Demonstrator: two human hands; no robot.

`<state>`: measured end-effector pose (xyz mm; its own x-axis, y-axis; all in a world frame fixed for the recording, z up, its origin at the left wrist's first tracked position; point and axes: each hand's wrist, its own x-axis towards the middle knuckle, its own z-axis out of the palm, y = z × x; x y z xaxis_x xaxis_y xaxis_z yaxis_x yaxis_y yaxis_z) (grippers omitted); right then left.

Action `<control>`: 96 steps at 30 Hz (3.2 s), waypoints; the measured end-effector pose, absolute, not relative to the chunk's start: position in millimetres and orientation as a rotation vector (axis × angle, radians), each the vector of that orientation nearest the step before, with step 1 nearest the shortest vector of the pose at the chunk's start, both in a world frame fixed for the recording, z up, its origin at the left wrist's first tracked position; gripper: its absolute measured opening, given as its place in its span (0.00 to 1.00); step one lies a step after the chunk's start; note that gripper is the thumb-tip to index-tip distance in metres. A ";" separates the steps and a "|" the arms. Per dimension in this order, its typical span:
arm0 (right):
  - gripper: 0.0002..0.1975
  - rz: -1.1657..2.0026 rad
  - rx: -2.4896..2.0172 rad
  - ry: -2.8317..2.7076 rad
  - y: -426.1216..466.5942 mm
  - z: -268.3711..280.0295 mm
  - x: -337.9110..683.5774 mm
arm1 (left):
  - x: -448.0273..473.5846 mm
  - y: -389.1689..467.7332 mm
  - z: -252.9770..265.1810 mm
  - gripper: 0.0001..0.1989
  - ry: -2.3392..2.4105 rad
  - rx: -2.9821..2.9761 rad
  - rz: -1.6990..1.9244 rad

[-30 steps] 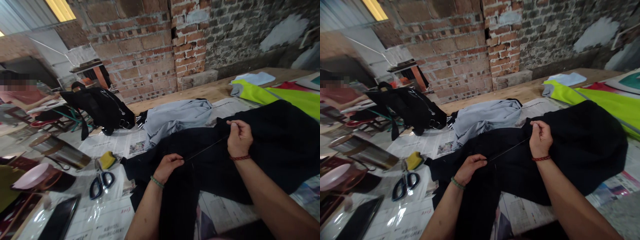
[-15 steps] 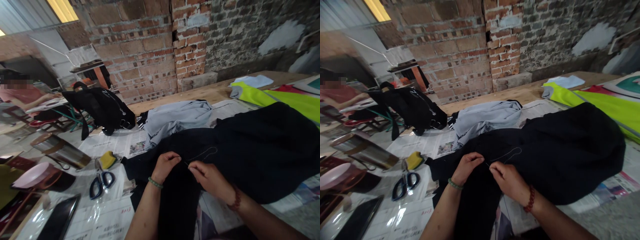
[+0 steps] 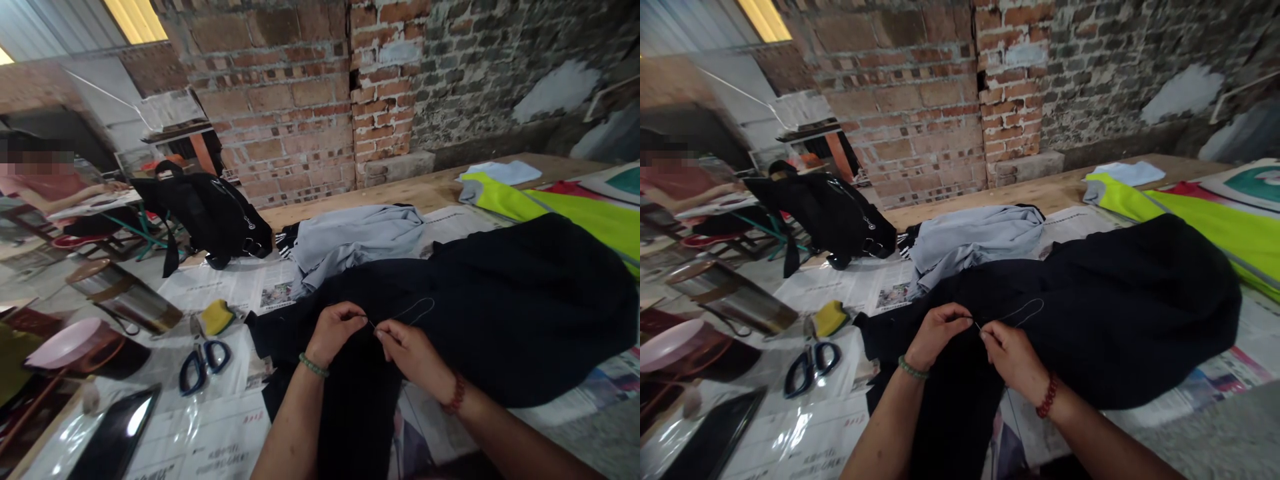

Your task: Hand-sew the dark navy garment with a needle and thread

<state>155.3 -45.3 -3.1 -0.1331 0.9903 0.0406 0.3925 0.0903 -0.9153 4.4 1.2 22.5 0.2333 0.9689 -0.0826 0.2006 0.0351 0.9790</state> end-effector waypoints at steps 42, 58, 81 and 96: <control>0.09 1.459 -1.206 -1.443 16.9 5.6 168.1 | 8.2 5.6 8.6 0.06 1.249 1.437 0.999; 0.13 1.464 -0.897 -0.735 31.1 -3.5 178.5 | 8.3 7.9 4.5 0.05 1.282 1.250 0.826; 0.07 0.913 -0.664 -0.696 57.6 1.2 245.2 | 3.4 11.2 6.4 0.06 1.274 1.217 0.857; 0.05 0.191 -0.940 -0.750 60.2 -2.3 244.8 | 0.3 12.0 7.5 0.06 1.287 1.216 0.838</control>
<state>244.8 60.2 -2.3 0.7359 0.4582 0.4985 0.1635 0.5943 -0.7875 0.3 12.0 7.5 0.1529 0.9581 -0.2423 0.1658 0.2168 0.9620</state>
